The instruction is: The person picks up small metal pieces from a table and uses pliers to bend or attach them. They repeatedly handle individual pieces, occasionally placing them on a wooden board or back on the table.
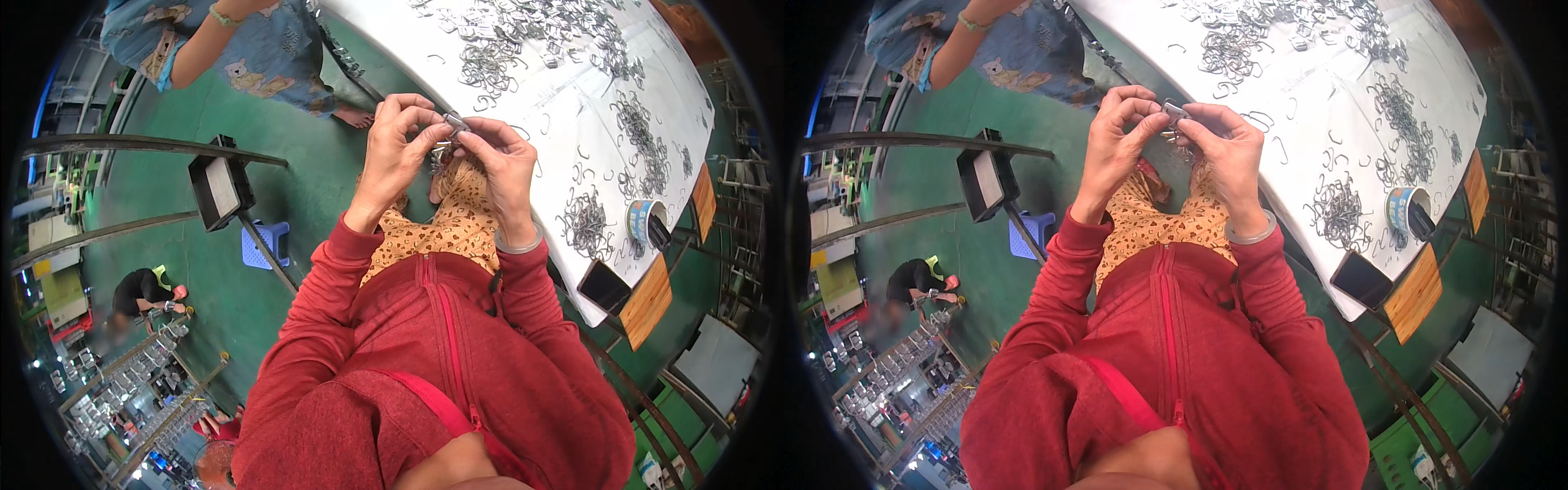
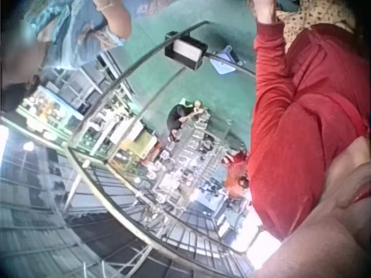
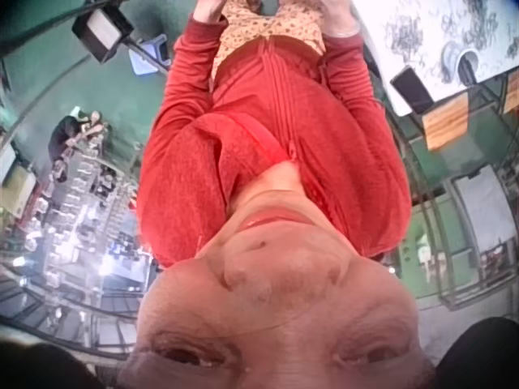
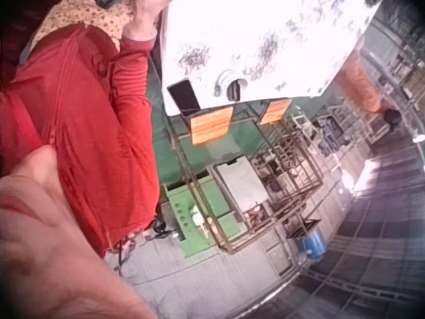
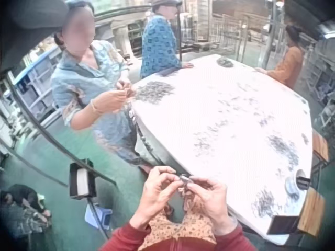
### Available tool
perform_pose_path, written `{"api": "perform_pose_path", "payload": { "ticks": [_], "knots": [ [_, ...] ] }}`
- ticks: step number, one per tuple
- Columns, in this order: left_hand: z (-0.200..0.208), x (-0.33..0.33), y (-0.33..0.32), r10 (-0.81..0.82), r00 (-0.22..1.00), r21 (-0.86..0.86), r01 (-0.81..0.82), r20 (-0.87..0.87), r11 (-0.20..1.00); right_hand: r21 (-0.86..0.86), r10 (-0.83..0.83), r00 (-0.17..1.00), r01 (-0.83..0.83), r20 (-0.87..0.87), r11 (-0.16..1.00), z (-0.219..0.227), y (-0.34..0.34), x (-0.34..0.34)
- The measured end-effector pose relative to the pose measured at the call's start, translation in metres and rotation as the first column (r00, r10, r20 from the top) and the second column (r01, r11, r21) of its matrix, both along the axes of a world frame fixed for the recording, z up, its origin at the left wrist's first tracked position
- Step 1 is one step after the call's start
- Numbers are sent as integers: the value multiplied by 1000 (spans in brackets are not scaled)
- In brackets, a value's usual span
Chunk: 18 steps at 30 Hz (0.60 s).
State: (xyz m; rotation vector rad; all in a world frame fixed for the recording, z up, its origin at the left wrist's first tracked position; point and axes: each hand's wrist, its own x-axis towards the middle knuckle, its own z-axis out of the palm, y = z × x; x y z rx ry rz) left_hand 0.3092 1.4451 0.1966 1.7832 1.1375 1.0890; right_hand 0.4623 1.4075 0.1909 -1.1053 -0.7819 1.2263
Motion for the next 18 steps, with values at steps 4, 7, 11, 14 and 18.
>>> {"api": "perform_pose_path", "payload": {
  "ticks": [4,7,11,14,18],
  "knots": [
    [-1,11,-3,82,995,288,-64,-50,956,-29,52,999,-52,-6,998,8,-4,2],
    [1,14,-7,-23,988,53,15,155,998,112,148,987,-155,69,982,5,-1,10],
    [-2,9,-11,-73,944,-80,104,321,991,60,251,953,-265,170,962,19,33,63],
    [5,2,-16,-79,933,-119,128,350,985,-21,9,877,1,480,1000,-2,95,139],
    [18,-4,-20,-32,951,-93,64,307,994,-140,30,281,378,959,915,-76,194,222]
  ]
}}
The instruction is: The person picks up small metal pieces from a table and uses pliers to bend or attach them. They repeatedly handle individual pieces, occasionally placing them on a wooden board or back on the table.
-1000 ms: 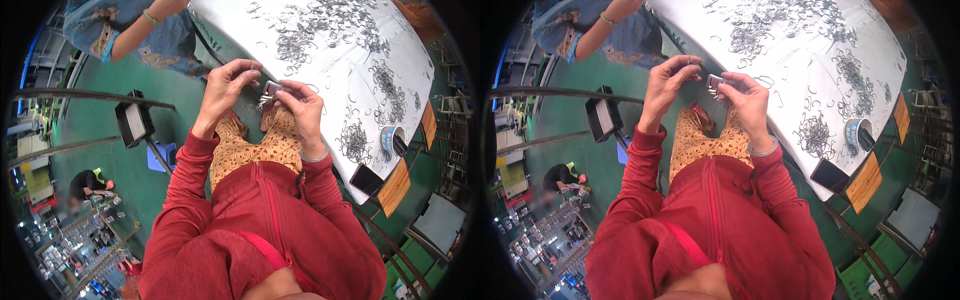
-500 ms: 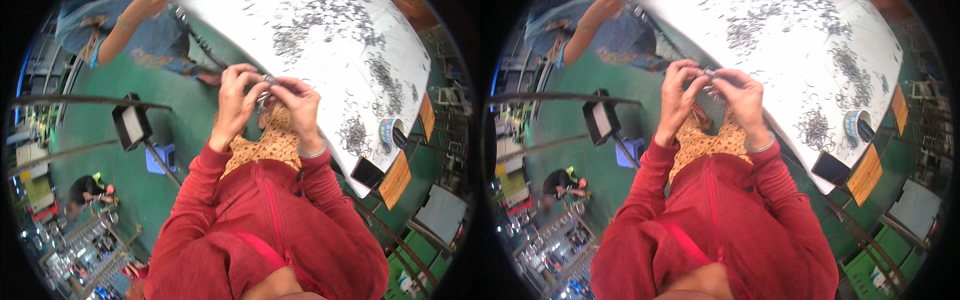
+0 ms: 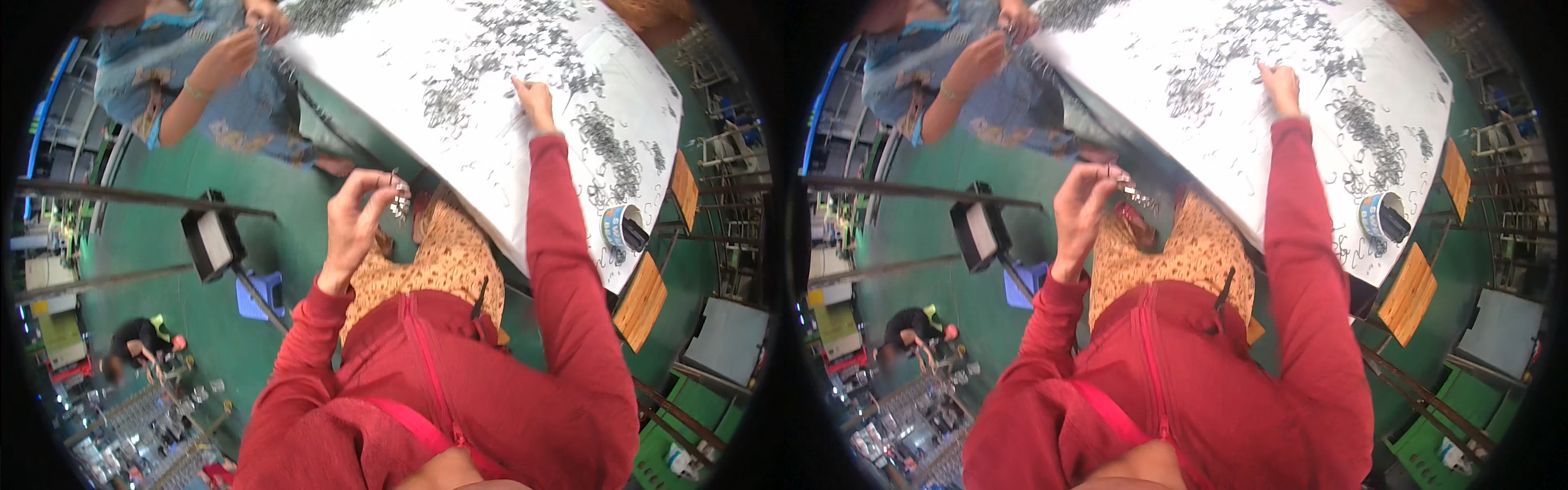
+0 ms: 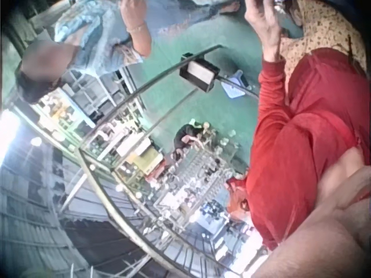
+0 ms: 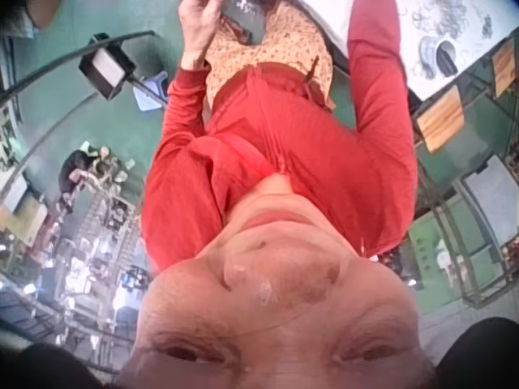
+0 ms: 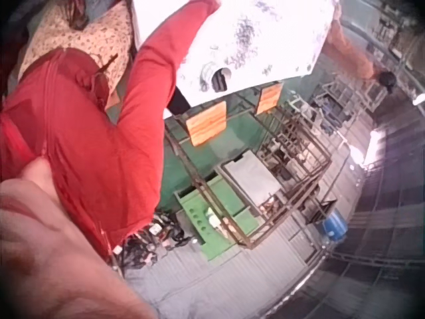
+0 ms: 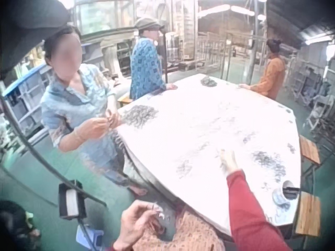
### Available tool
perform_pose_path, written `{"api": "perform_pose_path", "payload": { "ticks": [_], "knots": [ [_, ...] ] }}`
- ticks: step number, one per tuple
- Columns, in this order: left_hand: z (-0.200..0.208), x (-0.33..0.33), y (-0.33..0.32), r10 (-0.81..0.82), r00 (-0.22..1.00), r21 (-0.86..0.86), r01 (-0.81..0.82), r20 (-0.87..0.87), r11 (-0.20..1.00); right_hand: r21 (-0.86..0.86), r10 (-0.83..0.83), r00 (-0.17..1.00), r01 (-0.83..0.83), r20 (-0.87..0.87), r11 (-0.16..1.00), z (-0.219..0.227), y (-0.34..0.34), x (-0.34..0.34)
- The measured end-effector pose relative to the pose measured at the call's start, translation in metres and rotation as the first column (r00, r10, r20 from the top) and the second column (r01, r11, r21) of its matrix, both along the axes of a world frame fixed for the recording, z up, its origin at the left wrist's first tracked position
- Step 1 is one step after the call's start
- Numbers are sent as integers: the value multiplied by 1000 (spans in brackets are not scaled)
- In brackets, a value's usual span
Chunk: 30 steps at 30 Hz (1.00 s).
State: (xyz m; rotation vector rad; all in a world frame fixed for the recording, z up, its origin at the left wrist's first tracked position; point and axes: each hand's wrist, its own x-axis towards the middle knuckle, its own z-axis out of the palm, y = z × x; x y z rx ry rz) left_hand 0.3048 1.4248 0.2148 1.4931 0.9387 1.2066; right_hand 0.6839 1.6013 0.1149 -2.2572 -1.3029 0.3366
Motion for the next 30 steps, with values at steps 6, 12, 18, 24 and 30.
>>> {"api": "perform_pose_path", "payload": {
  "ticks": [6,12,18,24,30],
  "knots": [
    [-1,-9,6,-10,970,-80,31,243,996,314,187,982,-179,5,932,-17,0,-15],
    [-14,-16,15,-40,965,-44,53,258,998,602,581,345,-55,-737,797,31,-71,-116],
    [-18,-12,18,-41,999,11,41,0,999,440,476,169,-215,-863,872,87,-155,-203],
    [-19,-9,4,-61,987,-88,48,-150,995,443,486,216,-217,-847,870,90,-180,-215],
    [-33,-9,-1,0,967,-22,-6,-255,1000,438,433,228,-31,-872,898,91,-191,-227]
  ]
}}
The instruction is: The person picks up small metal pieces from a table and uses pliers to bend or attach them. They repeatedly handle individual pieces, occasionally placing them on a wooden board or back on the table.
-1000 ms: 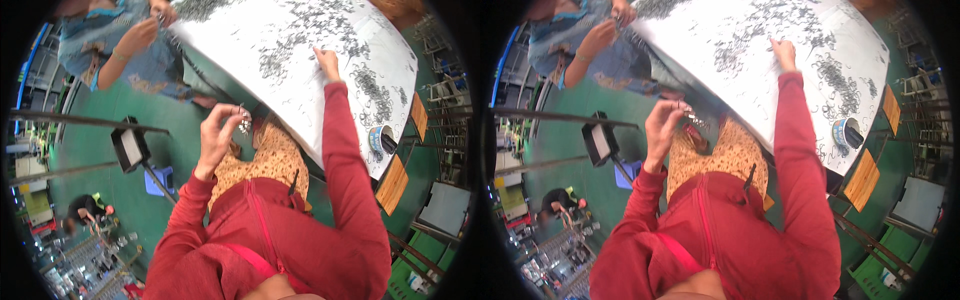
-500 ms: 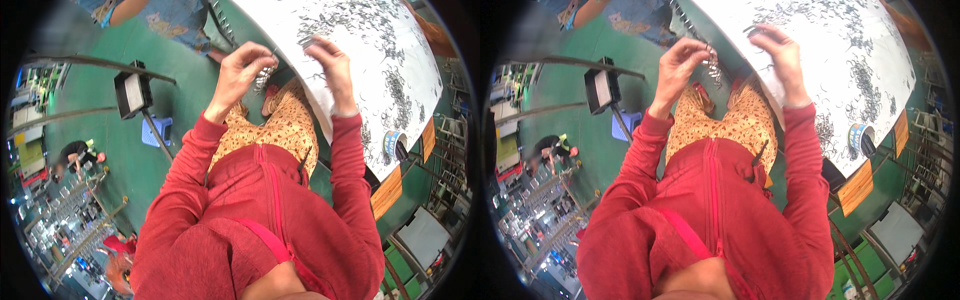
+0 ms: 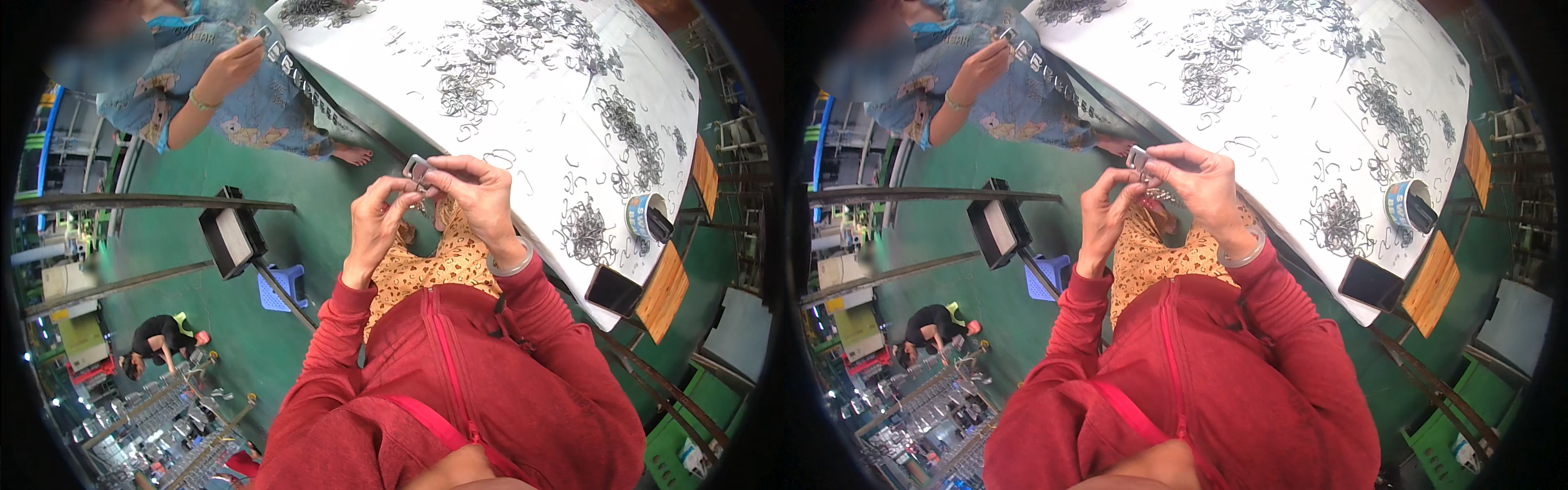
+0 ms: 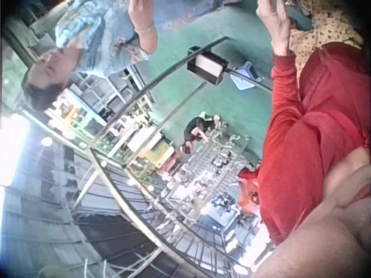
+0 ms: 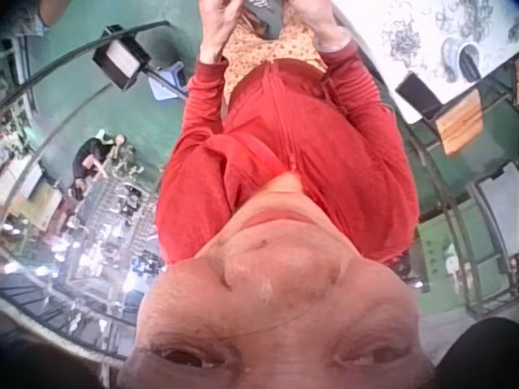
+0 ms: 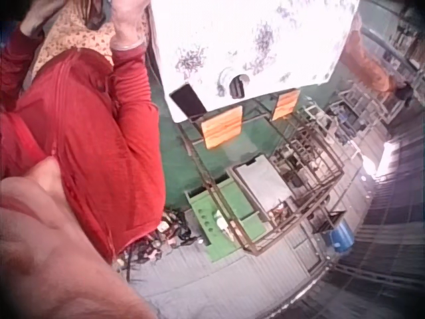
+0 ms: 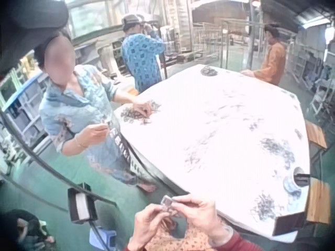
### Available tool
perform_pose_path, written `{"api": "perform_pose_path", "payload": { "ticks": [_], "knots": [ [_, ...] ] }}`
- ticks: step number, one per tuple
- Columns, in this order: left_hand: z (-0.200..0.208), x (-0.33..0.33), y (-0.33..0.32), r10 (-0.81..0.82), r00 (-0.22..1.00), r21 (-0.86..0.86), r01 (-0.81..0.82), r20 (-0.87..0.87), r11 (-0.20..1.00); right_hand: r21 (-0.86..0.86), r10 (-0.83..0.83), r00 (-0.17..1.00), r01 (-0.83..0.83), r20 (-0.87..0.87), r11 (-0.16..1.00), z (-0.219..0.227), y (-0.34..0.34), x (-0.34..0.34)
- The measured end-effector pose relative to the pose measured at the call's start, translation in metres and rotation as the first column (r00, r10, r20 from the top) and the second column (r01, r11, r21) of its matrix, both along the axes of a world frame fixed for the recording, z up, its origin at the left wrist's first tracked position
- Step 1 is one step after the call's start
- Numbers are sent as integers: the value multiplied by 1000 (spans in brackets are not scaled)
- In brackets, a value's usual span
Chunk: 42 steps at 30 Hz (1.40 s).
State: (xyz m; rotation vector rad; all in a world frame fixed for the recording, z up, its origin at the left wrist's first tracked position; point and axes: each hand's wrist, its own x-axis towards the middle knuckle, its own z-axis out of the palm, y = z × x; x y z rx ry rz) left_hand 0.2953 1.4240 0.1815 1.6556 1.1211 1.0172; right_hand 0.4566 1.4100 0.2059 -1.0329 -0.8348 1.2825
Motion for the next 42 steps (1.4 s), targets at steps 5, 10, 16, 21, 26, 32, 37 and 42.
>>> {"api": "perform_pose_path", "payload": {
  "ticks": [5,10,16,21,26,32,37,42],
  "knots": [
    [-5,13,8,250,856,-194,-179,452,964,-51,64,996,-67,-58,996,-11,-10,8],
    [-20,61,96,-90,978,246,136,-188,960,-78,135,991,-134,15,988,-24,-18,15],
    [-64,122,157,-146,637,347,581,-757,736,-115,158,981,-145,112,983,4,-28,2],
    [-88,154,175,52,779,668,498,-625,553,-52,100,988,-95,116,994,-15,-26,-1],
    [-40,126,161,-27,969,471,143,-245,871,-49,122,984,-117,129,992,-3,-25,-4],
    [24,48,104,-59,976,87,42,207,995,2,157,980,-158,125,987,-9,-7,3],
    [65,8,43,-37,943,243,-47,331,969,-36,57,994,-54,92,998,9,-1,-5],
    [37,2,10,45,985,456,-118,169,882,5,36,987,-37,155,999,8,1,-6]
  ]
}}
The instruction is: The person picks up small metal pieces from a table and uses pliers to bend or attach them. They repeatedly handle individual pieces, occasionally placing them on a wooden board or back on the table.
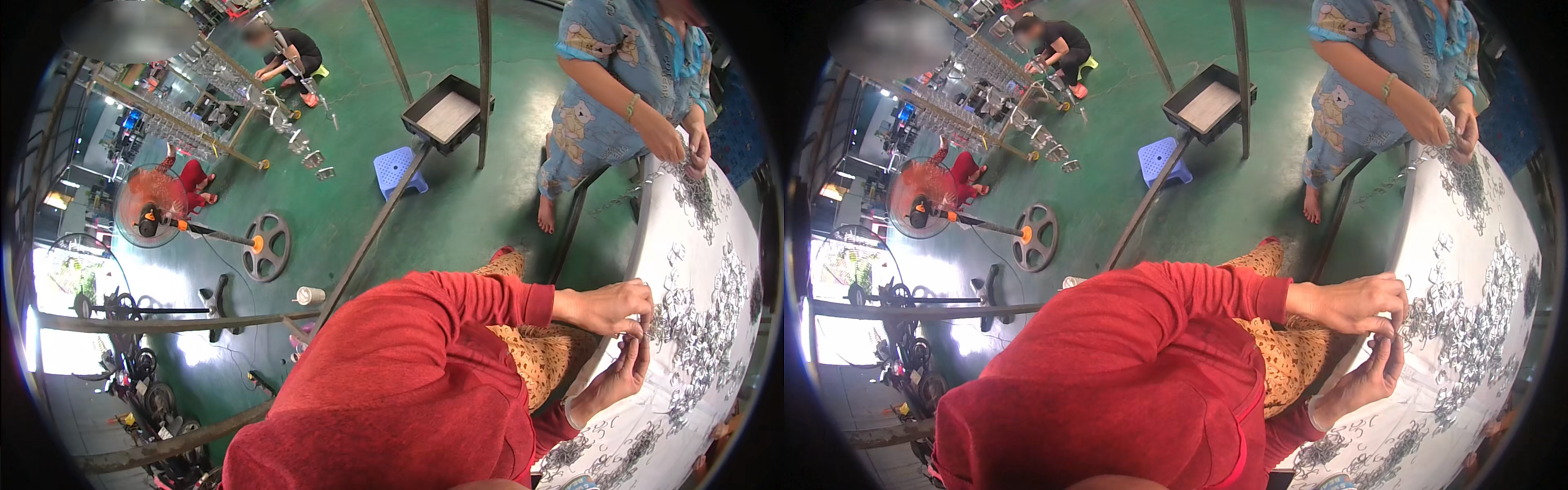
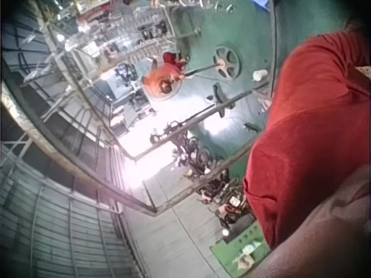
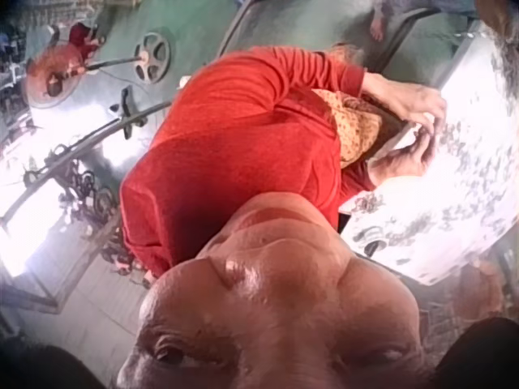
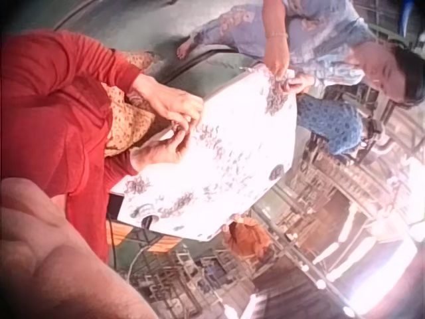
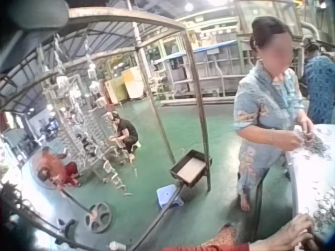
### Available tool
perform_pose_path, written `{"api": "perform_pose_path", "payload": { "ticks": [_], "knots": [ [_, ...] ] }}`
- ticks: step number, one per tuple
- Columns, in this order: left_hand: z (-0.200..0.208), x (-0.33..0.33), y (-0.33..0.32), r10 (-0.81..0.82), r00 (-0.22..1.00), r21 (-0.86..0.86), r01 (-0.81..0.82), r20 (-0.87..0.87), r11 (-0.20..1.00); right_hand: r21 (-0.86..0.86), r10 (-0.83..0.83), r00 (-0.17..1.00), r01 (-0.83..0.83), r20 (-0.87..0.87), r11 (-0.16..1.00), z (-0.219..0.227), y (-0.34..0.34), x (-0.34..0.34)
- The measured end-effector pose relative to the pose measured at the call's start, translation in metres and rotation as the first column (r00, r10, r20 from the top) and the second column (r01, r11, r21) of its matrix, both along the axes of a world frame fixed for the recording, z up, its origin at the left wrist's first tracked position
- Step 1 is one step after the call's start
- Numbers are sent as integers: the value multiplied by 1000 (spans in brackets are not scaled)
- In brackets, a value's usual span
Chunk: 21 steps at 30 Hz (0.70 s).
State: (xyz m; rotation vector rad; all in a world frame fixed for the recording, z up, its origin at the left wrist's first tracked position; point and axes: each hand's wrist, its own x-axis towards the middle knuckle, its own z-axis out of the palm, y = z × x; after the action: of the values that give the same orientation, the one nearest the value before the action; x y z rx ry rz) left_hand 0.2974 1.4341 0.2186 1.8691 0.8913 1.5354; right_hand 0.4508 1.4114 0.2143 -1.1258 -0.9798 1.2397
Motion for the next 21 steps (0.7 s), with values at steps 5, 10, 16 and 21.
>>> {"api": "perform_pose_path", "payload": {
  "ticks": [5,10,16,21],
  "knots": [
    [-2,9,-10,66,996,-24,-65,56,998,20,1,1000,-1,9,1000,5,-5,-6],
    [8,-5,3,-56,997,-167,65,60,984,156,28,991,-48,130,987,17,1,-20],
    [2,-3,2,-138,946,-379,248,294,892,196,169,982,-183,87,963,19,38,45],
    [2,9,1,-139,934,-362,262,330,895,100,-235,924,214,303,972,-25,94,162]
  ]
}}
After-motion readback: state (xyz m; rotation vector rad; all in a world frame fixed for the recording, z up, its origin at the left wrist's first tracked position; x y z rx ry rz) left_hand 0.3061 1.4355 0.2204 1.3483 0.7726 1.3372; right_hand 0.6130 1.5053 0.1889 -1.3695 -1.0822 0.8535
